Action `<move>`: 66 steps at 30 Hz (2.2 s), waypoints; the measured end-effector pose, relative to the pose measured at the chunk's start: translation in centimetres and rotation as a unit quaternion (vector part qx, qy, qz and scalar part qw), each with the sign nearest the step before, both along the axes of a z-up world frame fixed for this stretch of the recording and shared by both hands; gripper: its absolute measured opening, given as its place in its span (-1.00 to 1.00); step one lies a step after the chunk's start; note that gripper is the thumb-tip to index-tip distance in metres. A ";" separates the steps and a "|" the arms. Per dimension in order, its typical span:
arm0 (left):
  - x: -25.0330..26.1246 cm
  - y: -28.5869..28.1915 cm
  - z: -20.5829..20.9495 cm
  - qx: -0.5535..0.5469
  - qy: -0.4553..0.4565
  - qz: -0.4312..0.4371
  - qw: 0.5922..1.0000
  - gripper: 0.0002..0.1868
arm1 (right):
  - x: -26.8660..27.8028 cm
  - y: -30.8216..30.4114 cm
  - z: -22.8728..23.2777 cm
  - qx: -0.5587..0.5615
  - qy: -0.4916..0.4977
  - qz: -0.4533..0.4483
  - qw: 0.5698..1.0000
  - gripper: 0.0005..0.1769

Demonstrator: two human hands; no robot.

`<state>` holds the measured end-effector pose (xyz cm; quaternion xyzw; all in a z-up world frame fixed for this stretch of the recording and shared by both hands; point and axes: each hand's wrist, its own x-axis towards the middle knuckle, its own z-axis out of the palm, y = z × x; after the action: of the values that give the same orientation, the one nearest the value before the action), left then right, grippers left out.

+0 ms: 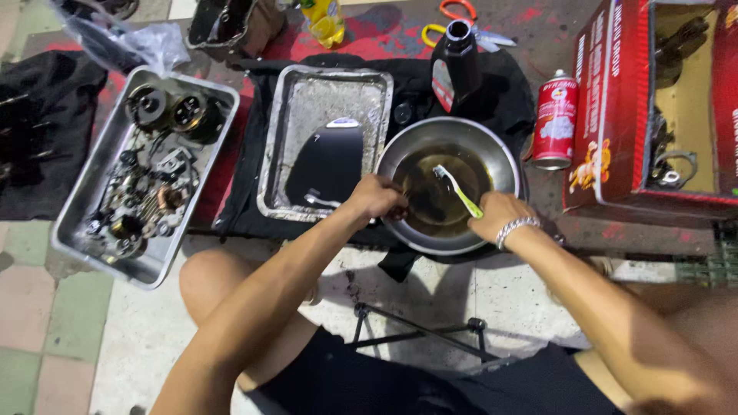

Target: The person scrubs small mechanical parts with a toothbrush, dipping them into a bowl of dark liquid and placing them into a metal tray. They handle multiple components one at a time, including gears and cylindrical parts, and use a wrench to adjust a small piece.

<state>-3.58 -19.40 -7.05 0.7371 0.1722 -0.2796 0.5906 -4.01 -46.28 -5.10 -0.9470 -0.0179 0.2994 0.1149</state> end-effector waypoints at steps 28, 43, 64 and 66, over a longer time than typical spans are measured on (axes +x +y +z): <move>4.1 -3.4 -0.8 -0.283 0.054 0.156 0.945 -0.84 | -0.7 0.8 -1.1 0.187 -0.150 -0.022 0.971 -0.47; 2.8 -4.1 1.4 -0.267 0.035 0.129 0.954 -0.78 | -2.2 2.1 0.8 0.214 -0.215 -0.037 0.952 -0.50; 2.6 -3.9 1.1 -0.327 0.046 0.165 0.929 -0.77 | -2.8 2.8 0.7 0.220 -0.121 -0.053 0.967 -0.44; 2.3 -4.3 1.3 -0.325 0.051 0.160 0.931 -0.77 | -2.0 2.3 0.4 0.228 -0.191 -0.055 0.953 -0.52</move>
<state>-1.27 -23.67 -5.80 0.4521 0.2172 -0.2596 0.8252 -5.99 -43.98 -4.71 -0.9346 -0.0553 0.0936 0.3386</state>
